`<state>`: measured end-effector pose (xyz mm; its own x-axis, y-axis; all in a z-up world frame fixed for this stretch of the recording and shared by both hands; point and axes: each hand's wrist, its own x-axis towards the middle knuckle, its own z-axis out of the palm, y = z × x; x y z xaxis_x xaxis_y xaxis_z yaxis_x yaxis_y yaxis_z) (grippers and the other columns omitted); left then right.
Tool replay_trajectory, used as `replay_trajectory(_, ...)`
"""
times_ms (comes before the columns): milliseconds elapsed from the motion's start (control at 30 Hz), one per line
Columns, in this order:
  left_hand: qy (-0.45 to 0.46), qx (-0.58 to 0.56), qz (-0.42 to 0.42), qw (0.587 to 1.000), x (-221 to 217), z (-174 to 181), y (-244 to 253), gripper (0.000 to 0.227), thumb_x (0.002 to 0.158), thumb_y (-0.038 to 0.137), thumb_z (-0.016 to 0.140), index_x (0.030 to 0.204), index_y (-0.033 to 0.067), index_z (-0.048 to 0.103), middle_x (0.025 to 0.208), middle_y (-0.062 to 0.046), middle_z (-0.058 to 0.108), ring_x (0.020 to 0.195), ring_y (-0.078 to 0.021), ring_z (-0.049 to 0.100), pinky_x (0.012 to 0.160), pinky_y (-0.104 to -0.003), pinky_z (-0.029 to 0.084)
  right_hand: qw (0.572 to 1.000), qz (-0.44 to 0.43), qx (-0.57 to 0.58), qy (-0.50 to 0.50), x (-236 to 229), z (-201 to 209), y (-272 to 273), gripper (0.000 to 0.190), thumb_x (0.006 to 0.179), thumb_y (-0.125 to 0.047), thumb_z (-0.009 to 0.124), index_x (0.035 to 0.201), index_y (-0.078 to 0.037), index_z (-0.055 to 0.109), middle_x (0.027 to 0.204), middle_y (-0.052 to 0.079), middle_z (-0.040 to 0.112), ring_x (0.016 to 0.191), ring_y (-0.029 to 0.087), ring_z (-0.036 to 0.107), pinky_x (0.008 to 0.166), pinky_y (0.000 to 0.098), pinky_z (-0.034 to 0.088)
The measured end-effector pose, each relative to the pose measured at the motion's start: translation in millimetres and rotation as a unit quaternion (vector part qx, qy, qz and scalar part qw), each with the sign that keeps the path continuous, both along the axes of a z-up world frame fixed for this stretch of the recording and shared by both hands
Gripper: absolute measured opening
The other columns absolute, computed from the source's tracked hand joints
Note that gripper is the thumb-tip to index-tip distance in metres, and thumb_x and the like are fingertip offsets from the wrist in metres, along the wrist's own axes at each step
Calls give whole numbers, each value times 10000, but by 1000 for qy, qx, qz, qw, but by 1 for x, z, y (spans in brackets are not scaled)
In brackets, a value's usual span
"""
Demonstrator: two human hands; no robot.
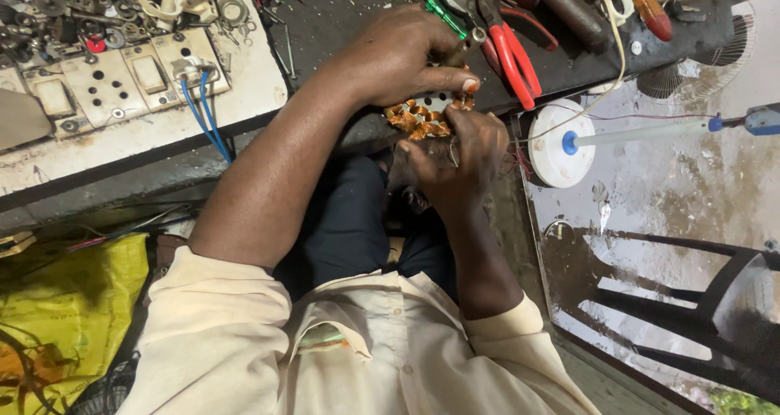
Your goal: The person uses pliers to trim and adjust copper windings on a circular stator component. They repeatedly rotate the stator to access different sections, cutting excess wire and bending the coils into place.
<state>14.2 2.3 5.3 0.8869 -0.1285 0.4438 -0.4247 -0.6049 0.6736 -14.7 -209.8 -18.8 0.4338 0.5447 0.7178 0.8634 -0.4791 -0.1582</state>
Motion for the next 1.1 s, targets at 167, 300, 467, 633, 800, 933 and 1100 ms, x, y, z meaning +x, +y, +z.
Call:
replay_trajectory(167, 69, -3, 16, 997, -1, 2, -1, 535, 871, 621, 759, 803, 91, 740, 765, -94, 670, 854, -306, 673, 827, -495, 499, 1000, 7, 20, 3, 2, -2, 3, 517, 880, -387, 895, 1199, -87, 621, 1108, 96, 670, 1075, 309, 658, 1060, 504, 459)
replay_trajectory(300, 10, -15, 35, 999, 2, -3, -5, 520, 853, 615, 780, 815, 96, 769, 750, -92, 676, 811, -307, 676, 746, -509, 498, 1000, 8, 26, -4, 6, -5, -1, 427, 900, -338, 865, 1162, -88, 638, 1083, 81, 687, 1050, 282, 676, 1088, 502, 430)
replay_trajectory(467, 32, -14, 23, 999, 2, -3, -2, 535, 879, 609, 772, 788, 83, 752, 692, -105, 658, 762, -310, 676, 771, -506, 505, 1000, 5, 2, -13, 11, -2, -1, 372, 906, -305, 860, 1132, -100, 647, 1047, 45, 695, 1006, 251, 681, 1066, 464, 396)
replay_trajectory(633, 19, -15, 26, 999, 2, -2, -3, 531, 885, 603, 775, 777, 84, 746, 692, -109, 660, 758, -319, 673, 751, -508, 501, 999, 20, 28, 3, 10, 2, 2, 325, 896, -251, 881, 1080, -93, 663, 1019, 45, 695, 978, 252, 662, 1001, 437, 436)
replay_trajectory(800, 10, -3, 41, 999, 2, -5, -5, 549, 869, 631, 774, 779, 90, 755, 676, -100, 661, 742, -309, 675, 758, -514, 502, 996, 33, 56, 57, 5, 9, 7, 235, 909, -172, 868, 1024, -73, 689, 1013, 58, 716, 998, 259, 656, 952, 396, 489)
replay_trajectory(933, 33, -1, 35, 999, 4, -7, -5, 566, 867, 643, 762, 780, 84, 753, 678, -104, 666, 757, -296, 678, 800, -507, 505, 994, 30, 56, 86, -1, 14, 10, 227, 899, -123, 868, 1024, -58, 690, 1025, 90, 699, 1014, 279, 626, 940, 399, 494)
replay_trajectory(1100, 5, -6, 42, 999, 2, -8, -6, 556, 858, 644, 772, 838, 88, 785, 756, -100, 694, 829, -305, 677, 797, -511, 494, 995, 12, 45, 93, -5, 16, 11, 214, 904, -65, 840, 1001, -37, 652, 1024, 96, 680, 1024, 281, 613, 936, 420, 484)
